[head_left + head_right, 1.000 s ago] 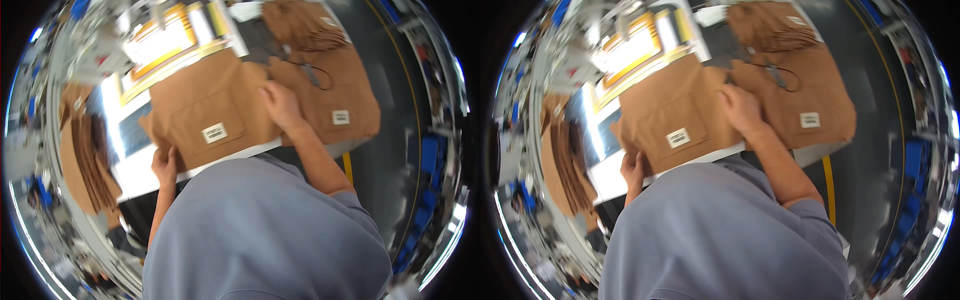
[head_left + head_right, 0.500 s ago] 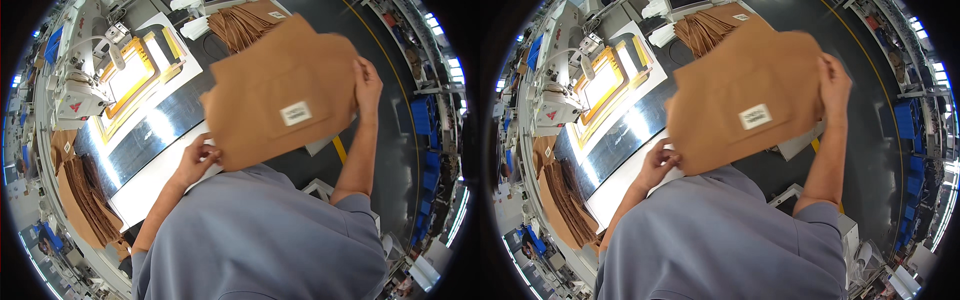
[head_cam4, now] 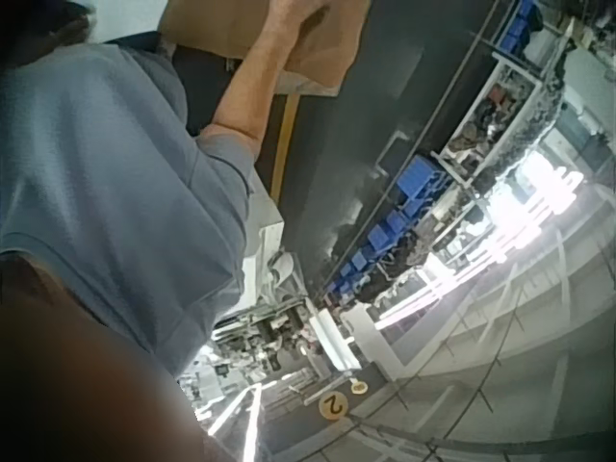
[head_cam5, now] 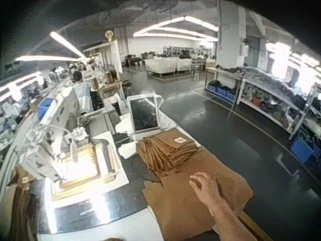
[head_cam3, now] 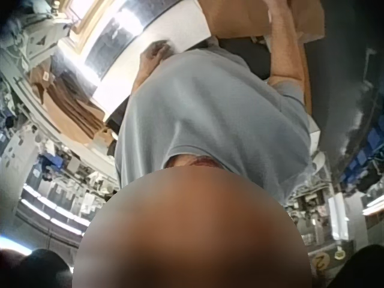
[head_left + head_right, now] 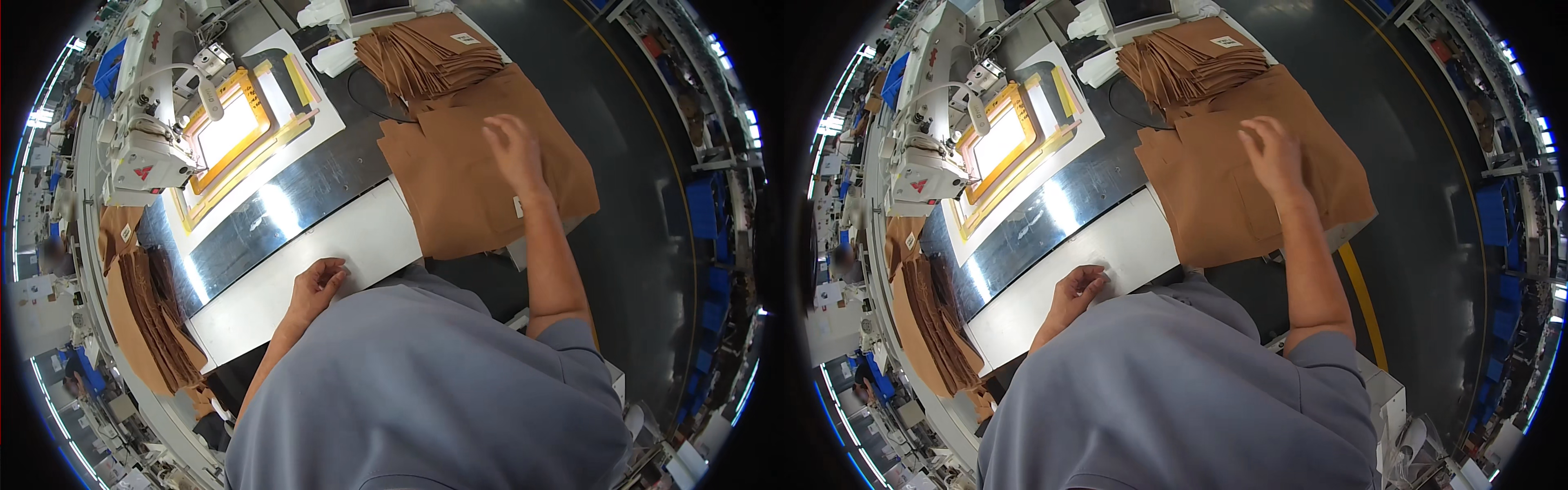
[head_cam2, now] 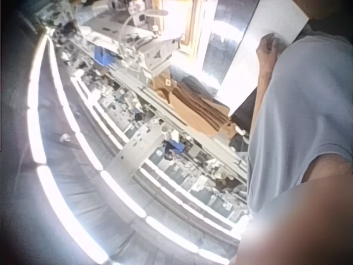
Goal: Sewing pockets onto leather or fabric panels using an industrial sewing machine.
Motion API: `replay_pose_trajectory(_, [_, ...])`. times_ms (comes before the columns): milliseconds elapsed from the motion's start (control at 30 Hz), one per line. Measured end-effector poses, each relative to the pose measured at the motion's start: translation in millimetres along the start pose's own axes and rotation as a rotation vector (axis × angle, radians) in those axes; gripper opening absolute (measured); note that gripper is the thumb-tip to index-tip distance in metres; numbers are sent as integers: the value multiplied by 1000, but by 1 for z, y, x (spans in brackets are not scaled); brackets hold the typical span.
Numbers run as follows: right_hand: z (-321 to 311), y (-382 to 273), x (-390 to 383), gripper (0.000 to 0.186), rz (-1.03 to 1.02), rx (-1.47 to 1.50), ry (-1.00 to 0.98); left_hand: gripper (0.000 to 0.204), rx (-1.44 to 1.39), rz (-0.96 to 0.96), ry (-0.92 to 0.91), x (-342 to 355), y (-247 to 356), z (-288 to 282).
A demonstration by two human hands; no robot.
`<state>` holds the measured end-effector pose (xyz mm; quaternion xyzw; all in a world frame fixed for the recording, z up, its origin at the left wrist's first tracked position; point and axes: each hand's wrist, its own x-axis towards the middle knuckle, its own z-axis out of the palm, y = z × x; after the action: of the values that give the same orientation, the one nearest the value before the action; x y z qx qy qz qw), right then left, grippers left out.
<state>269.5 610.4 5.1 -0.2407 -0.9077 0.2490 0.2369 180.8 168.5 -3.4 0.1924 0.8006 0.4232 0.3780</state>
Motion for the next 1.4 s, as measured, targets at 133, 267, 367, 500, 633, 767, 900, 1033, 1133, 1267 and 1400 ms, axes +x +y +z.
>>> replay_pose_trajectory(133, [48,-30,40,20,-305,-45,-77,30,-8,9,83,-9,-3,-5])
replay_pose_trajectory(267, [83,-53,59,17,-406,-311,-234,31,-9,-23,156,-24,-8,-11])
replay_pose_trajectory(367, [93,-66,74,15,-430,-401,-262,30,-55,-45,251,-36,-22,-15])
replay_pose_trajectory(500, [96,-52,86,15,-462,-515,-332,31,-149,-92,283,-48,-41,-18])
replay_pose_trajectory(633, [78,-79,88,12,-357,-243,-245,29,-300,-146,325,-56,-46,-20])
replay_pose_trajectory(767, [52,-118,101,13,-151,245,-298,27,-322,-139,304,-51,-48,-25])
replay_pose_trajectory(900, [36,-165,121,19,-159,619,-317,27,-300,-148,247,-41,-42,-28])
replay_pose_trajectory(1033, [20,-202,155,19,-236,836,-265,27,-294,-135,215,-35,-44,-29])
replay_pose_trajectory(1133, [13,-215,176,19,-255,757,-189,28,-278,-144,218,-35,-41,-32])
replay_pose_trajectory(1267, [23,-206,197,20,-123,953,-123,27,-313,-137,216,-38,-47,-33])
replay_pose_trajectory(1400, [42,-186,198,18,-115,884,-142,27,-350,-138,223,-39,-51,-35])
